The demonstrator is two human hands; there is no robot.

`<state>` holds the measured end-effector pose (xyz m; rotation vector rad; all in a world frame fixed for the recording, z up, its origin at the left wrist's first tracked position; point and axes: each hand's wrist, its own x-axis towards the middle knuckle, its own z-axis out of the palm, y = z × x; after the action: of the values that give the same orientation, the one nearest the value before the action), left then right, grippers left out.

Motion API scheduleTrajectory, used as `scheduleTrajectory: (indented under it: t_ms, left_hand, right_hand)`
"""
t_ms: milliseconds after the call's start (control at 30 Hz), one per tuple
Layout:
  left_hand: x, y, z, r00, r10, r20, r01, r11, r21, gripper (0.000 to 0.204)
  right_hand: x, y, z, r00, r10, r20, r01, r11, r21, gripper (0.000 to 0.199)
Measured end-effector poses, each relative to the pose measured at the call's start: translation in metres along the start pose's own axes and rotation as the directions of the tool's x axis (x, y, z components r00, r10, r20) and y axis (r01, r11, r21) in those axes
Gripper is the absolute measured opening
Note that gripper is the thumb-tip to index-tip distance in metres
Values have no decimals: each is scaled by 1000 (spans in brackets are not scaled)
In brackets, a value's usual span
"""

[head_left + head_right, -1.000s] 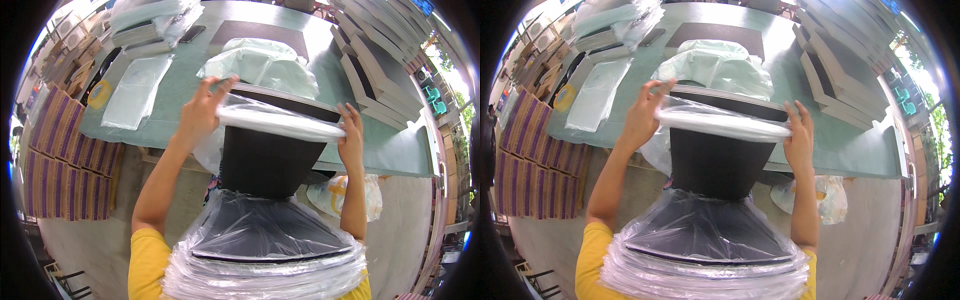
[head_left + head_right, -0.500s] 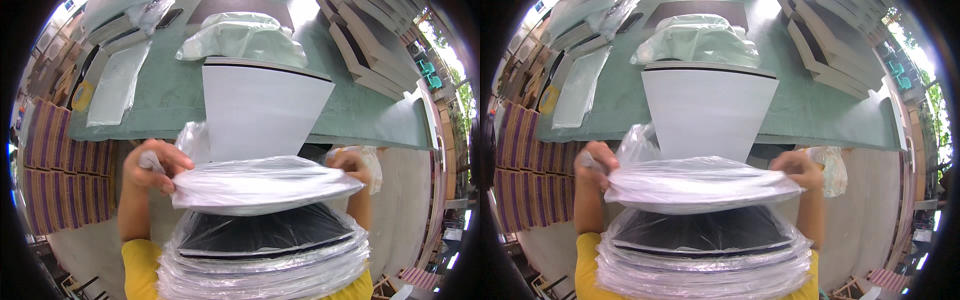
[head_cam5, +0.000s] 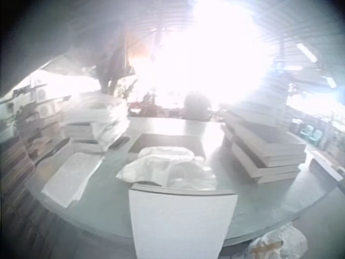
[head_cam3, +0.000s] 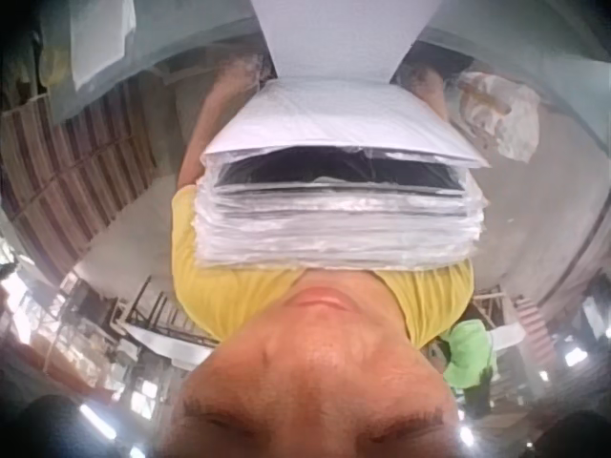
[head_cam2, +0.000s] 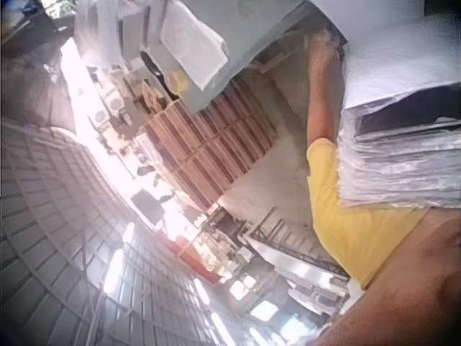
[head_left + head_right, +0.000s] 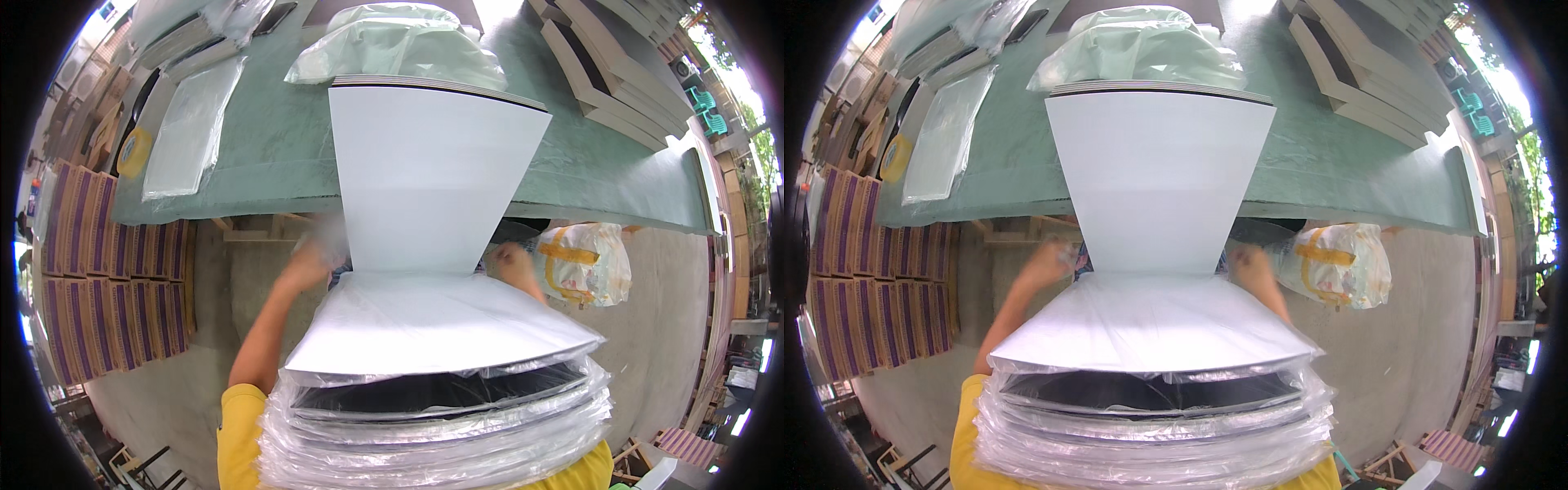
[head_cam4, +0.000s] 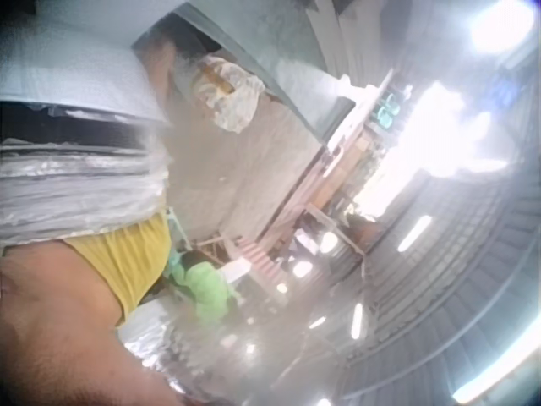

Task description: The person wraps individual black folders in clear plastic bags by hand and stacks them on a table.

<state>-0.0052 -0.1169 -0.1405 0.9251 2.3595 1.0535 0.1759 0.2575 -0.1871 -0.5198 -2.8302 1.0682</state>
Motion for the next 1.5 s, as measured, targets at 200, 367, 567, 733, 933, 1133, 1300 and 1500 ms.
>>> scheduleTrajectory:
  t_ms: [200,367,567,733,933,1133,1300,1500]
  left_hand:
    - [-8,175,-93,356,793,495,-75,552,-830,26]
    - [4,110,10,733,267,625,15,913,-409,33]
    - [44,60,49,860,41,509,16,994,-108,34]
    - [79,191,-22,989,131,72,-11,541,-841,53]
    - [73,157,-39,984,177,-28,-156,771,-617,34]
    - [76,145,-49,967,-101,-234,-143,546,-826,10]
    - [70,166,-45,889,41,-456,-262,862,-433,9]
    - [59,181,-48,743,343,-575,-352,931,100,21]
  right_hand:
    - [-11,-134,-115,228,-934,277,-76,266,961,53]
    - [-11,-153,-55,288,-458,841,-63,867,494,58]
    - [32,-117,-11,326,68,943,86,991,-101,66]
    - [63,-207,-55,779,-190,597,-94,907,410,33]
    - [63,-208,-74,907,-326,268,-100,451,887,18]
    - [53,-186,-63,742,-461,487,-180,563,807,12]
    - [48,-175,-63,751,-484,449,-115,574,811,32]
    - [60,-231,-85,903,-427,51,221,562,797,38]
